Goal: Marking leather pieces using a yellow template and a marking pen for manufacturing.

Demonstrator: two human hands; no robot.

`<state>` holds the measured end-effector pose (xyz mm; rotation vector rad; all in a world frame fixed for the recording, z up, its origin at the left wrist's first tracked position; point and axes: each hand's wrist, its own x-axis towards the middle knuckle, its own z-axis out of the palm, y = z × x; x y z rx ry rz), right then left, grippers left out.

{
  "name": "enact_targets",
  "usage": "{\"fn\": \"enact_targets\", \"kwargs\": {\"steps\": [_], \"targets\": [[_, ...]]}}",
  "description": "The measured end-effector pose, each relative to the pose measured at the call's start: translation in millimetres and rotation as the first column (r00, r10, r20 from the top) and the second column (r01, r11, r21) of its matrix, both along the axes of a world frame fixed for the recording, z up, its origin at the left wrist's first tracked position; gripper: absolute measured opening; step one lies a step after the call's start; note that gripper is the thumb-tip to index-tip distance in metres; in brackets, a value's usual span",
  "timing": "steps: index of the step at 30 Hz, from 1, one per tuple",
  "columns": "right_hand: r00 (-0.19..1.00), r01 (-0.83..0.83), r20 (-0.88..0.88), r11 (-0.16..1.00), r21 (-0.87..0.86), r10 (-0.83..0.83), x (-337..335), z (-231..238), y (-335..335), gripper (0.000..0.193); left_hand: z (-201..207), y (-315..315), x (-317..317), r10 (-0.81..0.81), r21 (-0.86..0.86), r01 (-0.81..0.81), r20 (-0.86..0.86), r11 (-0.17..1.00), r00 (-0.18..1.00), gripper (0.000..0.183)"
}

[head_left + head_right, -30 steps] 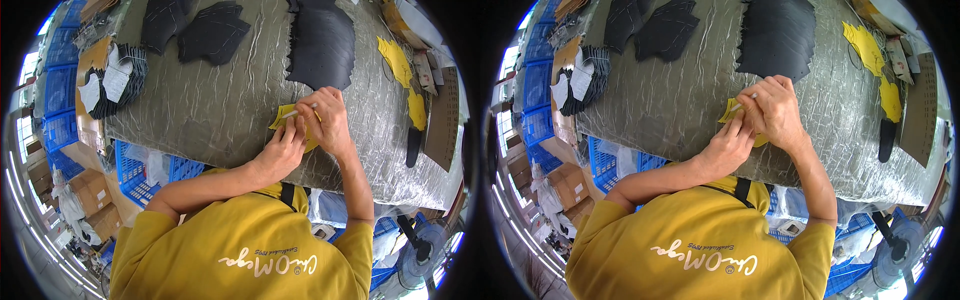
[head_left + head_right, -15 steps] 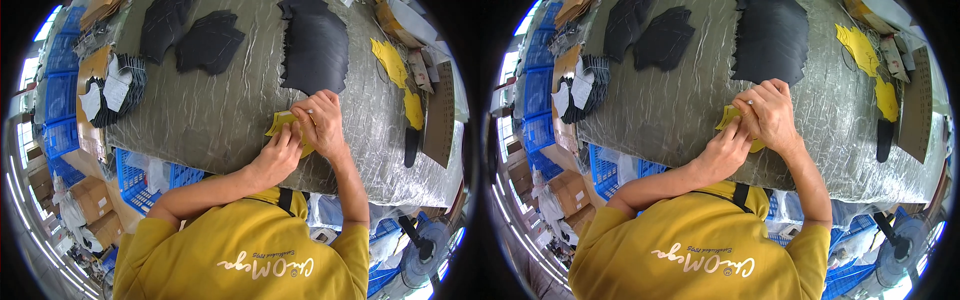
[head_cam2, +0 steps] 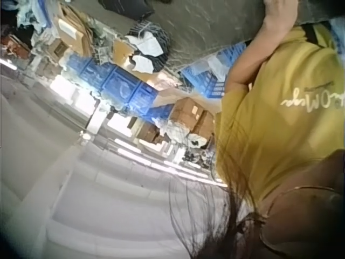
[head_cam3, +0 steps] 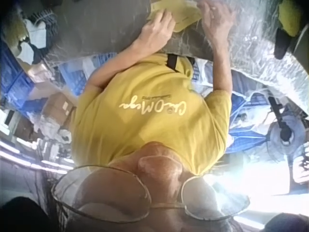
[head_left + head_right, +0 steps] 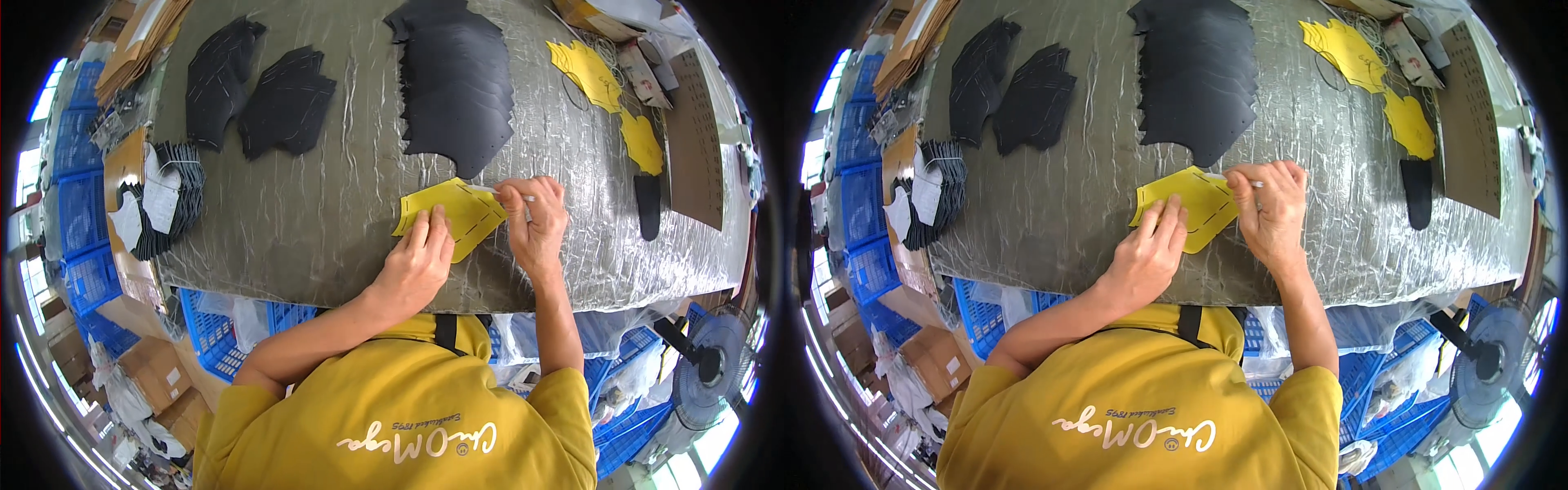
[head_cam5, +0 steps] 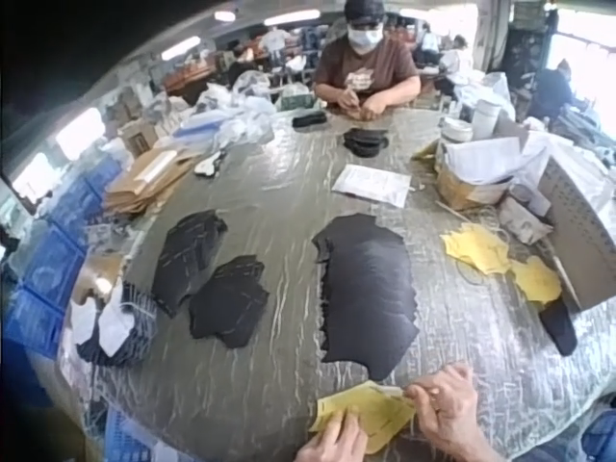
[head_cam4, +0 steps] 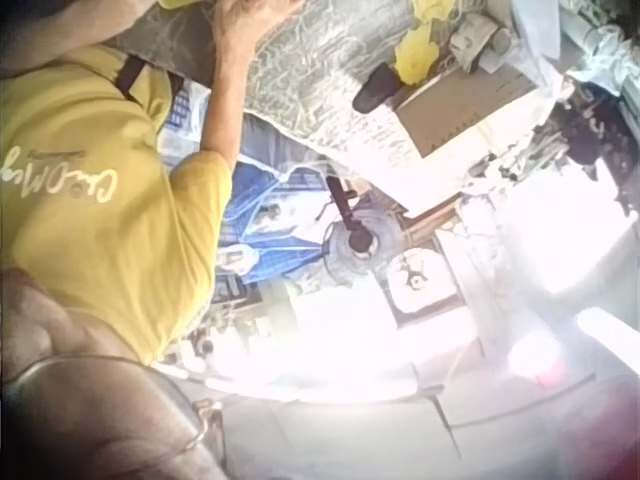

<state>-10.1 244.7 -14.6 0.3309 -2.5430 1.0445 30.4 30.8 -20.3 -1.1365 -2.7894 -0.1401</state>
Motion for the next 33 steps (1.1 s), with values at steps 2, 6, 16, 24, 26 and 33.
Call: {"fn": "enact_targets", "kwargs": {"steps": [2,6,16,24,26,33], "targets": [[1.000,-0.006,0.006,1.000,-0.002,0.006,-0.5,-0.1,-2.1,0.004,2.1,0.3,-0.3,0.005,0.007,-0.005,0.033,1.000,0.999,0.043],[1.000,-0.020,-0.013,1.000,-0.006,0.020,-1.6,-3.4,-5.0,0.003,0.5,1.6,0.0,-0.020,-0.033,0.021,0.036,0.999,0.999,0.043],[1.000,-0.003,-0.004,0.991,0.137,0.003,27.6,5.6,26.3,0.006,0.7,0.8,-1.3,0.007,0.044,-0.009,0.060,0.999,0.998,0.042],[1.000,0.026,0.013,0.988,0.153,-0.028,48.0,18.0,34.9,0.004,0.4,0.0,-1.9,0.015,0.053,-0.020,0.101,0.998,0.995,0.043],[1.000,-0.018,-0.001,0.999,0.048,0.018,50.5,16.4,23.3,0.004,1.1,-1.0,-3.1,0.024,0.075,-0.033,0.126,0.997,0.992,0.043],[0.994,-0.095,0.045,0.993,-0.068,0.098,58.5,-0.6,-12.2,0.009,11.7,-0.9,-9.6,0.055,0.191,-0.113,0.282,0.975,0.958,0.043]]}}
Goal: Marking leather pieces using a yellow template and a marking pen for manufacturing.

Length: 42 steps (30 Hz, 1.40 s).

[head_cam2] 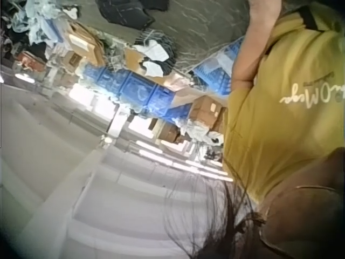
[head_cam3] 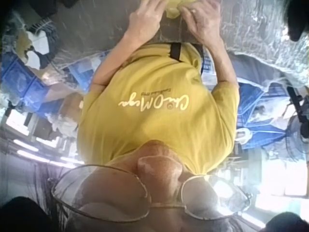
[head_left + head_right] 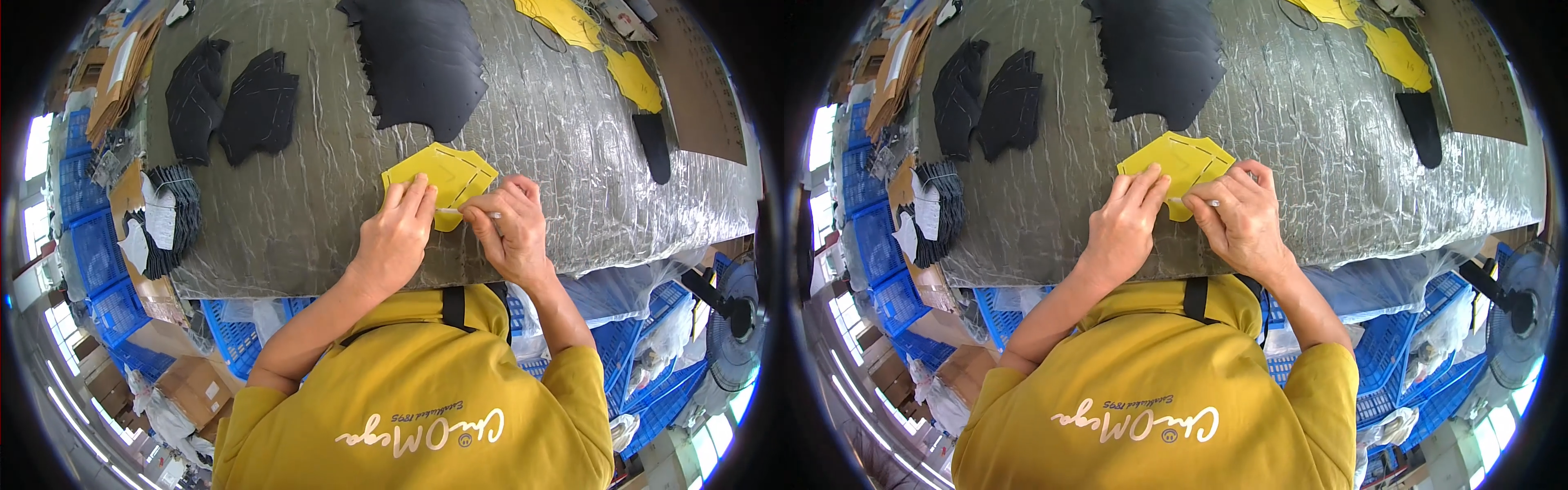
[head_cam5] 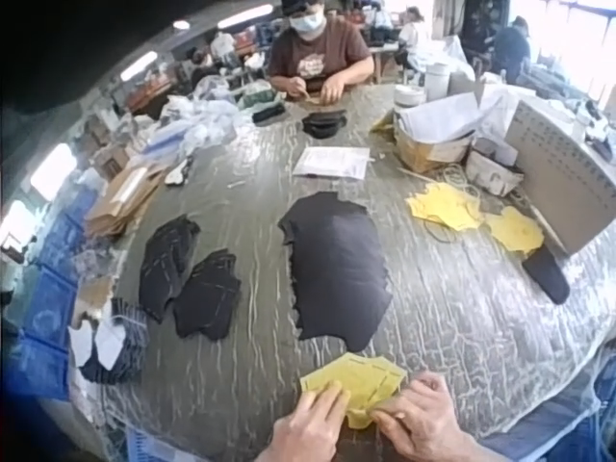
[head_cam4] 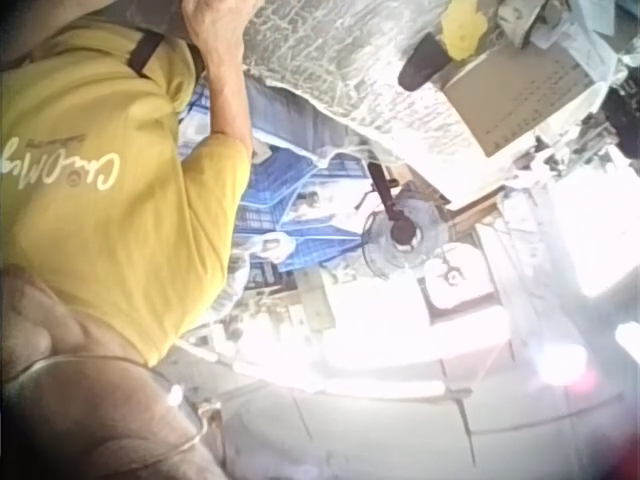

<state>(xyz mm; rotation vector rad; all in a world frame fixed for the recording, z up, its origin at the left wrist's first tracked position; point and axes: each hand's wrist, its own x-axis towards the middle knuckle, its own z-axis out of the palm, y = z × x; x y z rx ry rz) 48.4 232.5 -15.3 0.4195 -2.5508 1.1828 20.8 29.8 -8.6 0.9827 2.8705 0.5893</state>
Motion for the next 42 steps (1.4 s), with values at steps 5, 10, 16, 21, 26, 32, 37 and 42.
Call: {"fn": "enact_targets", "kwargs": {"steps": [5,10,16,21,26,32,37,42], "targets": [[1.000,0.015,-0.028,0.999,0.048,-0.013,1.7,1.4,0.0,0.009,-0.9,0.1,1.3,0.004,-0.007,-0.004,-0.004,1.000,1.000,0.043],[0.998,0.063,-0.027,0.992,0.113,-0.060,0.5,2.7,13.8,0.009,-1.9,-0.2,1.1,0.000,-0.014,0.000,-0.017,1.000,1.000,0.044],[0.994,0.104,-0.032,0.989,0.102,-0.101,-5.7,3.8,18.8,0.008,-1.8,-0.8,0.0,-0.016,-0.012,0.016,-0.050,1.000,0.999,0.046],[0.992,0.123,-0.041,0.986,0.115,-0.119,-9.6,4.7,24.8,0.007,-2.8,-0.2,1.1,-0.013,-0.007,0.012,-0.043,1.000,0.999,0.047],[0.986,0.163,-0.064,0.981,0.105,-0.157,-15.4,3.5,31.7,0.007,-1.6,0.9,1.3,-0.012,-0.014,0.011,-0.039,1.000,0.999,0.046],[0.992,0.116,-0.055,0.990,0.080,-0.112,-20.5,1.9,33.7,0.005,-2.0,-0.1,-1.9,-0.016,-0.014,0.015,-0.049,1.000,0.999,0.044],[0.988,0.147,-0.055,0.982,0.114,-0.142,-27.2,4.0,36.8,0.004,-1.3,-1.7,-2.0,0.006,-0.012,-0.007,-0.070,1.000,0.998,0.041],[0.942,0.334,0.066,0.933,-0.134,-0.328,-32.0,5.7,32.0,0.009,1.2,1.7,5.6,-0.011,-0.081,0.009,-0.022,0.997,1.000,0.042]]}}
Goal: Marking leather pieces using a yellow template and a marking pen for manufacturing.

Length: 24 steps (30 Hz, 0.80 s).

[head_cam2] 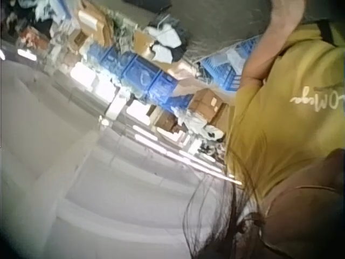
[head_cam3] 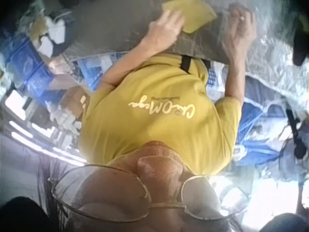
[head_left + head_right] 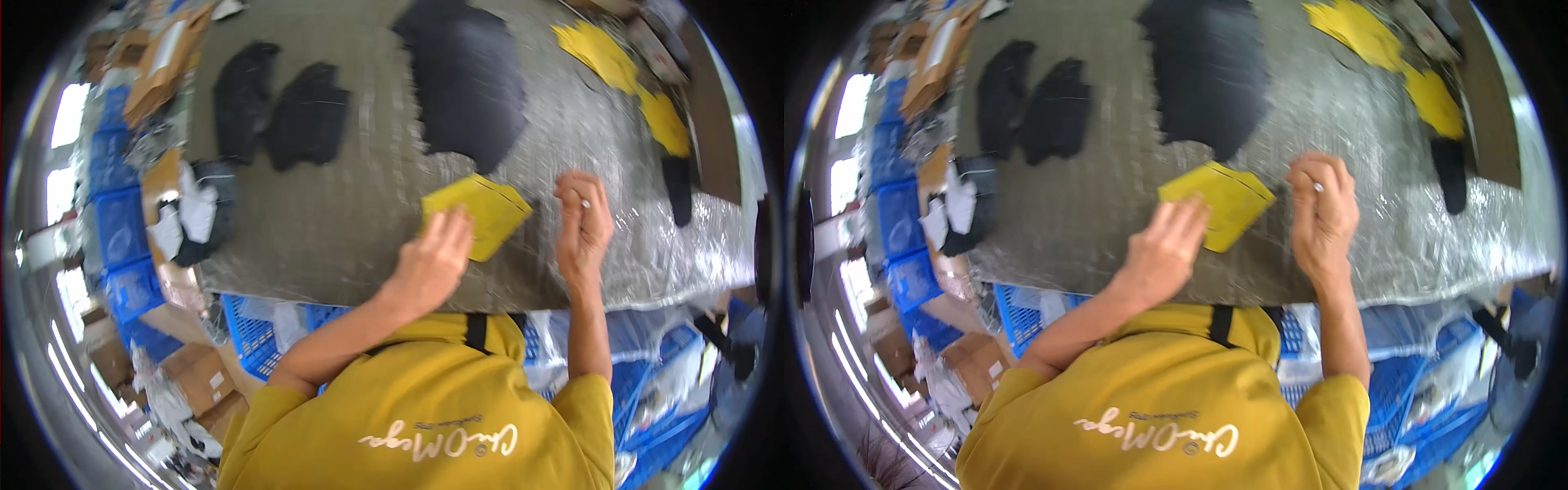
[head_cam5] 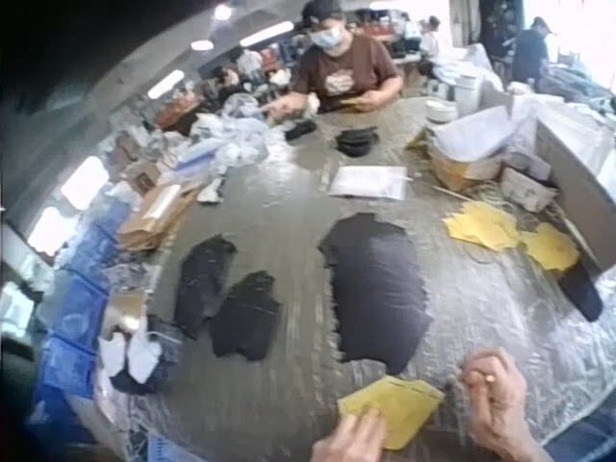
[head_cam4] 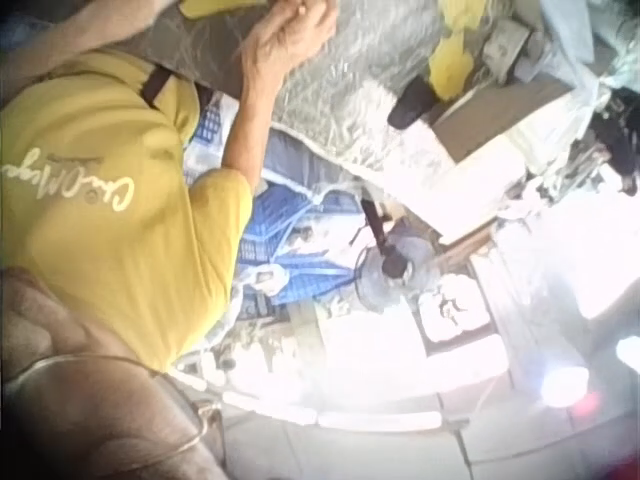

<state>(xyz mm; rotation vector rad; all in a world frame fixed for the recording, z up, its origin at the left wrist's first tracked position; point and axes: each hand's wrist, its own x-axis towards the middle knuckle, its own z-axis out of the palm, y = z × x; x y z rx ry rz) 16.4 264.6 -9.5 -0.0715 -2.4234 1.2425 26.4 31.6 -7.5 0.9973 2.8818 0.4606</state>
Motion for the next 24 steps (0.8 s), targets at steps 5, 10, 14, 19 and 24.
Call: {"fn": "enact_targets", "kwargs": {"steps": [5,10,14,19,24], "targets": [[0.821,-0.561,-0.077,0.825,0.067,0.565,-28.6,60.9,-98.2,0.024,-79.0,0.7,33.0,0.168,0.518,-0.332,0.338,0.788,0.926,0.036],[0.919,-0.394,0.064,0.900,0.186,0.389,-31.8,23.7,-71.7,0.028,-13.5,-3.1,3.5,-0.040,-0.045,0.036,-0.084,0.998,0.996,0.035],[0.944,-0.179,0.321,0.938,0.297,0.079,-16.4,2.1,-21.8,0.017,-14.3,-4.0,2.7,-0.036,-0.023,0.032,-0.196,0.999,0.980,0.046],[0.938,-0.171,0.334,0.965,0.199,0.097,-6.8,-7.3,-22.7,0.016,-22.1,-3.5,3.3,-0.012,-0.011,0.010,-0.223,1.000,0.975,0.044],[0.854,-0.100,0.488,0.977,-0.189,0.182,-13.5,3.8,-13.9,0.014,-23.3,-10.4,0.7,0.040,0.264,-0.022,-0.063,0.964,0.997,0.047]]}}
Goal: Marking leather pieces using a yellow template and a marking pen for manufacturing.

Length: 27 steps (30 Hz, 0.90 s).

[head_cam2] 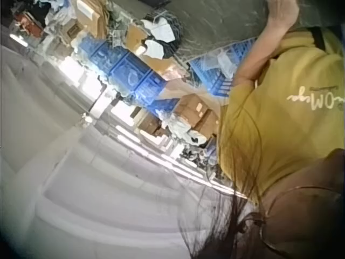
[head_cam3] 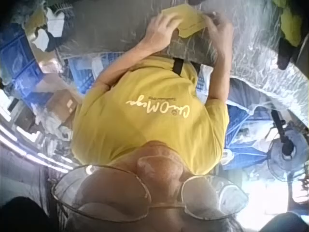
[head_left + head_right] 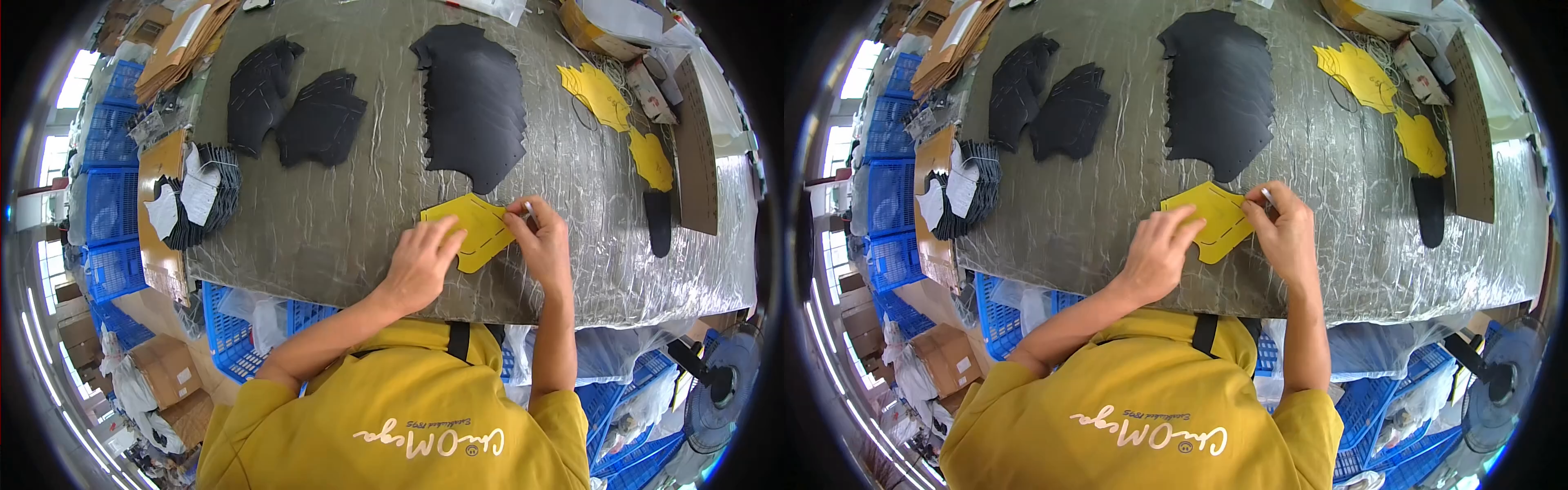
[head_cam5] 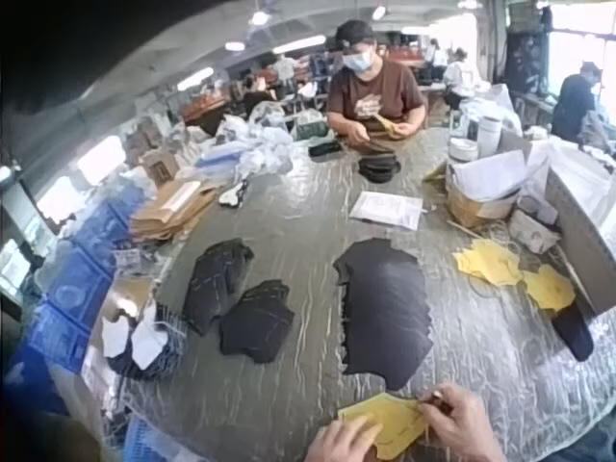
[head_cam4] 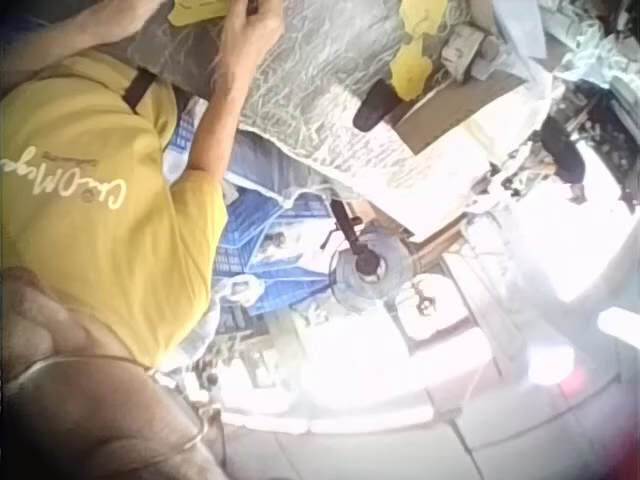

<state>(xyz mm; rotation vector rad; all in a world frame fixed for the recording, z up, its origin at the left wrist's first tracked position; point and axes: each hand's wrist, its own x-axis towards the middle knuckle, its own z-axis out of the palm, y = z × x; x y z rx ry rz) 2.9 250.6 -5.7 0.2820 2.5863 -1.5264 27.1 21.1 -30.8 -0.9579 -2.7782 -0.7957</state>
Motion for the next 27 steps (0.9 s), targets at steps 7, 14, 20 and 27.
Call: {"fn": "enact_targets", "kwargs": {"steps": [7,14,20,27], "targets": [[0.818,0.392,0.107,0.413,-0.822,-0.565,-83.5,-17.6,92.1,0.024,21.9,-15.5,-39.4,0.248,-0.113,-0.233,0.149,0.966,0.957,0.049],[0.967,-0.094,-0.065,-0.108,-0.990,-0.245,-88.8,-106.9,150.4,0.034,-0.4,-2.2,-33.5,0.199,0.048,-0.215,0.227,0.975,0.953,0.031],[0.965,-0.057,-0.060,0.022,-0.998,-0.256,-92.7,-109.1,157.4,0.032,20.3,-76.7,-61.1,0.330,0.479,-0.447,0.311,0.755,0.891,0.025],[0.940,0.078,0.017,0.167,-0.983,-0.340,-105.3,-101.0,143.7,0.039,22.2,-167.5,-145.1,0.658,0.290,-0.599,-0.191,0.747,0.728,0.038]]}}
